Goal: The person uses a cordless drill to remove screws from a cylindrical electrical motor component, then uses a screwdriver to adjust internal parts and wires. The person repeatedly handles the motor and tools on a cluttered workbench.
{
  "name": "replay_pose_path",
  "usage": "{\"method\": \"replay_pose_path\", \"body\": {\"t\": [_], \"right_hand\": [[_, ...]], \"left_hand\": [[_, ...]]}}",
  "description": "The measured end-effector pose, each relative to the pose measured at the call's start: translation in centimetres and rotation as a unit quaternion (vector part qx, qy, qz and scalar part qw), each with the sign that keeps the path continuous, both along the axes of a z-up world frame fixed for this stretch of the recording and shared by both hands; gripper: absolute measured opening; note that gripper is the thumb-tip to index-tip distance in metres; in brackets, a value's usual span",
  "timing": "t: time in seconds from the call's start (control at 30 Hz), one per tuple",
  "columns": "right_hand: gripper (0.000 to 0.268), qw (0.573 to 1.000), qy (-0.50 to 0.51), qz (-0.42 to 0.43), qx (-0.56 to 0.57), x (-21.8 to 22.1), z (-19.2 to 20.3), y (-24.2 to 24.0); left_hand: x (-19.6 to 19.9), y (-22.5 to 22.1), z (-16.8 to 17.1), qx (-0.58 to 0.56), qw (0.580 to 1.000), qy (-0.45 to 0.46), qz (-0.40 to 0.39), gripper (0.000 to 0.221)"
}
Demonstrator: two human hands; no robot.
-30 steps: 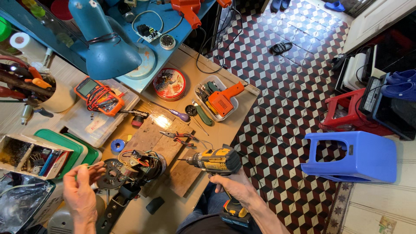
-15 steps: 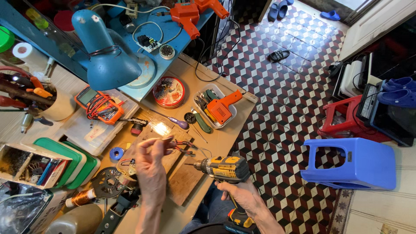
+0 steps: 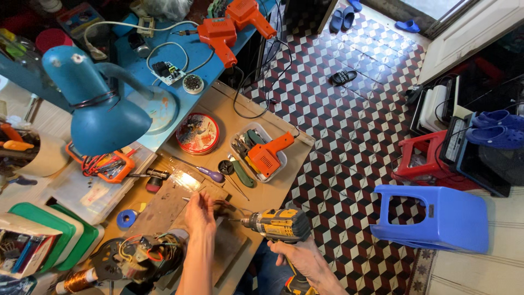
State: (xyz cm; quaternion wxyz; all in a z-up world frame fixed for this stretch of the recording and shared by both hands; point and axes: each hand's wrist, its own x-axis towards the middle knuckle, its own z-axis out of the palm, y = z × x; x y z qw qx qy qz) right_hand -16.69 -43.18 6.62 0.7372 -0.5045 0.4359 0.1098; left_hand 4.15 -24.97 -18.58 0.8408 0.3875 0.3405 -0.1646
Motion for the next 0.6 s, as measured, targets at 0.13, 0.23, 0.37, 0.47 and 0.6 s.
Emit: {"method": "replay_pose_path", "body": {"t": [0.13, 0.23, 0.37, 0.47, 0.6], "right_hand": [[0.034, 0.999, 0.025, 0.020, -0.008, 1.9, -0.2, -1.9], [0.033, 1.000, -0.024, 0.009, 0.012, 3.6, -0.4, -3.2], [0.027, 0.998, 0.036, 0.055, 0.005, 5.2, -0.4, -5.1], [0.024, 0.994, 0.064, 0.087, 0.005, 6.5, -0.1, -6.3], [0.024, 0.992, 0.085, 0.093, 0.008, 7.8, -0.1, -7.4]], "left_hand": [[2.6, 0.1, -3.0, 0.024, 0.997, 0.054, 0.053, 0.021], [4.5, -0.3, -3.5, 0.078, 0.989, 0.108, 0.064, 0.022], [5.6, -0.5, -3.5, 0.134, 0.978, 0.145, 0.069, 0.026], [6.1, -0.5, -3.4, 0.169, 0.971, 0.156, 0.067, 0.025], [6.4, -0.2, -3.4, 0.176, 0.968, 0.169, 0.056, 0.027]]}}
